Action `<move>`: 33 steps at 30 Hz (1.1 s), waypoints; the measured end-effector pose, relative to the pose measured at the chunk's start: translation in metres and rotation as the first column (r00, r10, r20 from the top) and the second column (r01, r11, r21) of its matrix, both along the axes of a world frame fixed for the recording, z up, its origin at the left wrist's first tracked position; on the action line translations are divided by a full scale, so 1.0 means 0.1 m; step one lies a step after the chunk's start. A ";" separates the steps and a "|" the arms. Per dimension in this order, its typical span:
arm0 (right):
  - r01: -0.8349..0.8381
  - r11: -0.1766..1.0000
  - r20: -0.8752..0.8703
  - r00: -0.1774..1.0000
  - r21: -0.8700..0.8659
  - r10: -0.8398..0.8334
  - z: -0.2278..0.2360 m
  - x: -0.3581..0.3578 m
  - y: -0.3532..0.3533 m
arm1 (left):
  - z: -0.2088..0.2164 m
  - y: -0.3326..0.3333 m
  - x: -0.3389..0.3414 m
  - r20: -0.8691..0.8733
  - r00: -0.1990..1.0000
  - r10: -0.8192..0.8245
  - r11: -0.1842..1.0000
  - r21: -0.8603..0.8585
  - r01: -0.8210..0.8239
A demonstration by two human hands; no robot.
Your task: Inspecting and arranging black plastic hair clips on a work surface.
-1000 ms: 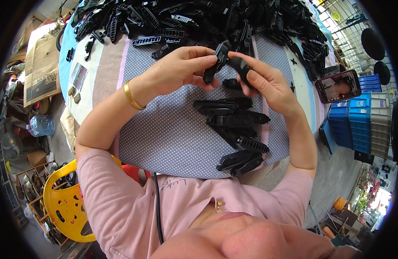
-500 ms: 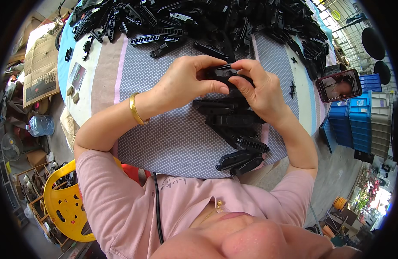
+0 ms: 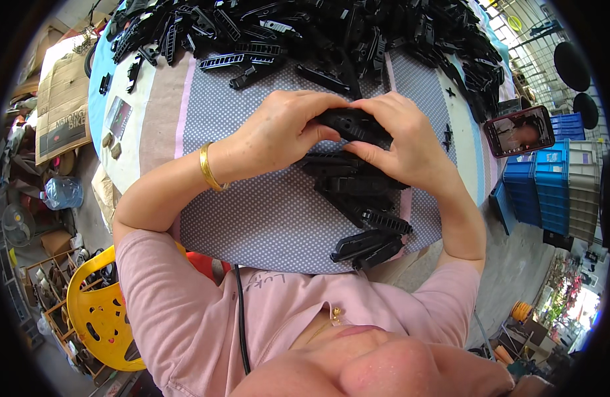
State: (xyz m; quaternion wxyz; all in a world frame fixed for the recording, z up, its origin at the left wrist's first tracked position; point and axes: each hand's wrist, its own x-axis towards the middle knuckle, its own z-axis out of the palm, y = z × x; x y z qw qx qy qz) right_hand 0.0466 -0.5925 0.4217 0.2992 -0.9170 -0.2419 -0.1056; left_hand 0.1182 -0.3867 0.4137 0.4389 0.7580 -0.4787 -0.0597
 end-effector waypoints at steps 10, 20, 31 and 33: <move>-0.067 0.992 -0.035 0.997 0.109 0.071 0.00 0.11 -0.16 | 0.12 0.04 0.02 -0.140 0.989 -0.039 0.998 0.044 0.046; 0.733 0.370 0.248 0.583 -0.570 -0.774 -0.28 0.50 -1.25 | -0.20 -0.03 0.31 0.409 0.912 0.031 0.999 0.023 -0.044; 0.270 0.860 -0.235 0.955 0.434 -0.182 0.05 0.15 -0.26 | -0.14 -0.03 0.33 -0.006 0.997 0.071 0.986 0.149 -0.070; 0.165 0.900 -0.178 0.979 0.403 -0.100 0.04 0.08 -0.11 | -0.14 -0.01 0.36 -0.716 0.698 0.018 0.987 -0.098 -0.126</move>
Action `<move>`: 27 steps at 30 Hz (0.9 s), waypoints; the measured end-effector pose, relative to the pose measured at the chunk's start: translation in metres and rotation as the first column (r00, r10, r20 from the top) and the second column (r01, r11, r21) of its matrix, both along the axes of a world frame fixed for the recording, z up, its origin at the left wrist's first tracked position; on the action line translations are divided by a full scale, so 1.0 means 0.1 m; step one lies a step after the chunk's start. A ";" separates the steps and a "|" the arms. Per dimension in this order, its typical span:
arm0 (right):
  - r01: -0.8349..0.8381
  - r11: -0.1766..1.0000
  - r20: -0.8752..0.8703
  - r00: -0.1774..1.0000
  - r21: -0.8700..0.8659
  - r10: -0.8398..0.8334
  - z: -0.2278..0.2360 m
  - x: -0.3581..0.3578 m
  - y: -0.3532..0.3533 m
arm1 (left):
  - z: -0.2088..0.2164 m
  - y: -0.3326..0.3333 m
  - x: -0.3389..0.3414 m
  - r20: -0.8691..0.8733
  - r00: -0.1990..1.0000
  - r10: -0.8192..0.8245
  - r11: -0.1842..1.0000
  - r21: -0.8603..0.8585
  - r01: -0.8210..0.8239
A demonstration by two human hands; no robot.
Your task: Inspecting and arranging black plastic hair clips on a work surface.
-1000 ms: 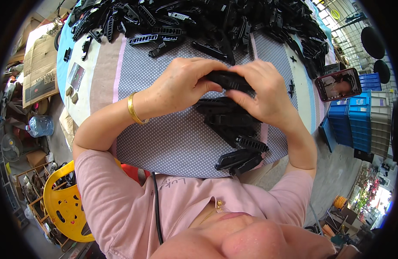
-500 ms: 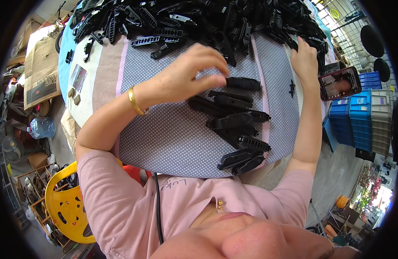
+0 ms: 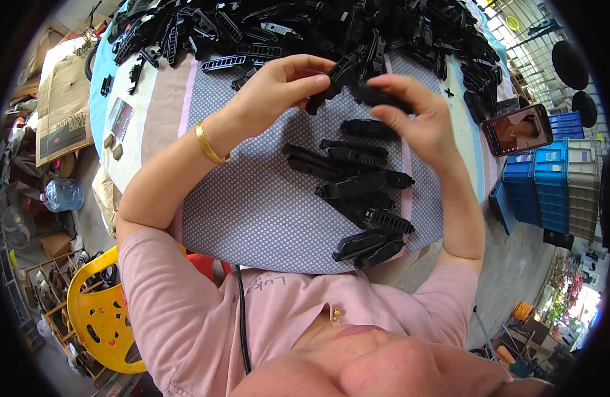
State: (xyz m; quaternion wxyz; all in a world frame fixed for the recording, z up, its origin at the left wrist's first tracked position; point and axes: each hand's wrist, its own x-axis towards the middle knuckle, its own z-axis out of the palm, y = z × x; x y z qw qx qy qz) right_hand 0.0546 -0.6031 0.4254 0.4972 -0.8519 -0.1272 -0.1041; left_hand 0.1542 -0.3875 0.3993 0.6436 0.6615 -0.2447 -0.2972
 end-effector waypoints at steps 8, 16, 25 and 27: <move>-0.094 0.976 0.165 0.978 -0.195 0.128 -0.06 -0.03 0.15 | -0.03 -0.03 -0.11 -0.146 0.985 -0.097 0.995 -0.044 0.091; 0.001 0.963 0.287 0.955 -0.269 0.079 -0.14 -0.04 0.22 | 0.07 -0.02 -0.22 0.051 0.998 -0.033 0.984 0.175 0.024; 0.117 0.919 0.356 0.934 -0.377 0.027 -0.05 -0.08 0.22 | 0.22 0.03 -0.31 0.425 0.885 -0.189 0.966 0.244 0.089; 0.200 0.874 0.416 0.909 -0.442 0.003 -0.03 -0.05 0.19 | 0.21 0.02 -0.31 0.468 0.858 -0.214 0.957 0.275 0.089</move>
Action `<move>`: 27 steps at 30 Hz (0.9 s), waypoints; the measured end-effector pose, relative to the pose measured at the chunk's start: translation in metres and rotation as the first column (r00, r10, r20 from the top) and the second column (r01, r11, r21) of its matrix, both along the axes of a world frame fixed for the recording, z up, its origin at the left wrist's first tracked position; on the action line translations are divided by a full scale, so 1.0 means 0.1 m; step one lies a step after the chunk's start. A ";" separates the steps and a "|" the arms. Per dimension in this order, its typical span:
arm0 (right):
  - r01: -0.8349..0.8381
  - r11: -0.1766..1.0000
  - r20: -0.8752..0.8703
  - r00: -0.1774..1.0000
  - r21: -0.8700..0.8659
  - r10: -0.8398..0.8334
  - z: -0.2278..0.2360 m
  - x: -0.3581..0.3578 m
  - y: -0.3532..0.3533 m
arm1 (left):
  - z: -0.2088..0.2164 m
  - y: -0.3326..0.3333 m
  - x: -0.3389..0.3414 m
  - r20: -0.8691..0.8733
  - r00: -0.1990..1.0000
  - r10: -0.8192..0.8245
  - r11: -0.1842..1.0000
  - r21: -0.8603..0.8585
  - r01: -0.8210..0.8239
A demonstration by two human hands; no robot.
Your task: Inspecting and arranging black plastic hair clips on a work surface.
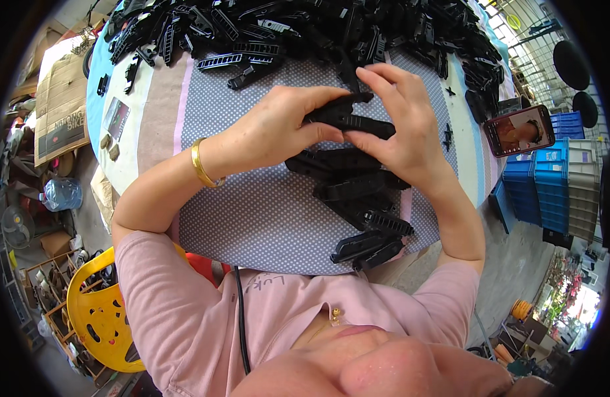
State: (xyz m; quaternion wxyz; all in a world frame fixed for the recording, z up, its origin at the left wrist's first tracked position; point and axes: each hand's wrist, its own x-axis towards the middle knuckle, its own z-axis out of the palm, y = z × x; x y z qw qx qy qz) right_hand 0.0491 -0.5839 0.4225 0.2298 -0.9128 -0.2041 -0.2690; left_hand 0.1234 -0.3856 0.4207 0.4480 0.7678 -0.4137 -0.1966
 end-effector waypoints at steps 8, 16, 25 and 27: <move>-0.081 0.994 -0.178 0.982 -0.077 0.067 -0.01 -0.02 -0.06 | -0.05 -0.03 -0.05 0.494 0.870 0.004 0.994 -0.098 0.051; -0.134 0.987 -0.077 0.989 -0.092 0.128 -0.01 -0.05 -0.05 | -0.02 -0.01 -0.06 0.477 0.879 -0.014 0.990 -0.116 0.079; 0.050 0.872 -0.371 0.916 0.487 0.155 -0.13 0.34 -0.61 | 0.03 0.01 0.01 0.228 0.936 -0.268 0.960 -0.020 0.280; 0.260 0.962 0.060 0.965 -0.088 -0.256 -0.30 0.52 -0.94 | -0.05 -0.05 0.05 0.231 0.888 -0.397 0.906 -0.058 0.420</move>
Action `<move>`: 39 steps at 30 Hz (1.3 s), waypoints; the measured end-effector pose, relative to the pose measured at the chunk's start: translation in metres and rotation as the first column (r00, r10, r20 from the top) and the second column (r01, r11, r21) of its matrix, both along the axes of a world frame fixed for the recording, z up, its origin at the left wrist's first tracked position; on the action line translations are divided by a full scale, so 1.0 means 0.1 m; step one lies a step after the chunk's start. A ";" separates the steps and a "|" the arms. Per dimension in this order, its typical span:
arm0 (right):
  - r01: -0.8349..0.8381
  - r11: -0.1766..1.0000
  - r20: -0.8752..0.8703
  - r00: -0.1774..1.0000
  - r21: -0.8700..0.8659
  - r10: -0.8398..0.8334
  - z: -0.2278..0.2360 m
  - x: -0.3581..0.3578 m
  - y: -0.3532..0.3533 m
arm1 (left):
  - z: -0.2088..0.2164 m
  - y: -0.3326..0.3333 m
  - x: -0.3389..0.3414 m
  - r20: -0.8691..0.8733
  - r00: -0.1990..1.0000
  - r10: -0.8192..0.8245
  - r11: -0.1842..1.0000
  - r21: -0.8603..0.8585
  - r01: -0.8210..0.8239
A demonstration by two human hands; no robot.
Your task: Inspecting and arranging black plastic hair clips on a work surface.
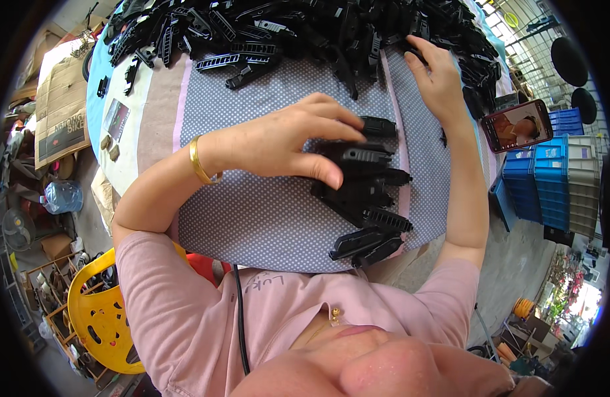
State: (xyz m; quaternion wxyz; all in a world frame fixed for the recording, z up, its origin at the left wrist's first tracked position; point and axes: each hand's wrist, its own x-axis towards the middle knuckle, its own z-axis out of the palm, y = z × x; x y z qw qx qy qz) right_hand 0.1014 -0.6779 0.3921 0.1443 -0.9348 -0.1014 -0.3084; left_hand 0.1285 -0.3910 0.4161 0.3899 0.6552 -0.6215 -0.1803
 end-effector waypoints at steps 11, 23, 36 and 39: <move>0.238 0.954 -0.249 0.927 -0.183 -0.279 -0.04 -0.05 0.15 | -0.36 -0.16 0.26 0.675 0.647 0.355 0.917 -0.116 -0.382; -0.405 0.411 0.016 0.728 0.817 0.686 0.25 -0.45 0.70 | -0.10 -0.04 0.23 -0.845 0.428 0.322 0.931 0.199 -0.307; -0.484 0.816 -0.020 0.857 0.315 0.516 0.16 -0.46 0.80 | -0.01 -0.03 0.04 -0.633 0.610 0.476 0.878 0.299 -0.374; -0.515 0.823 0.003 0.848 0.240 0.530 0.14 -0.43 0.79 | -0.01 0.00 -0.01 -0.453 0.752 0.479 0.876 0.187 -0.445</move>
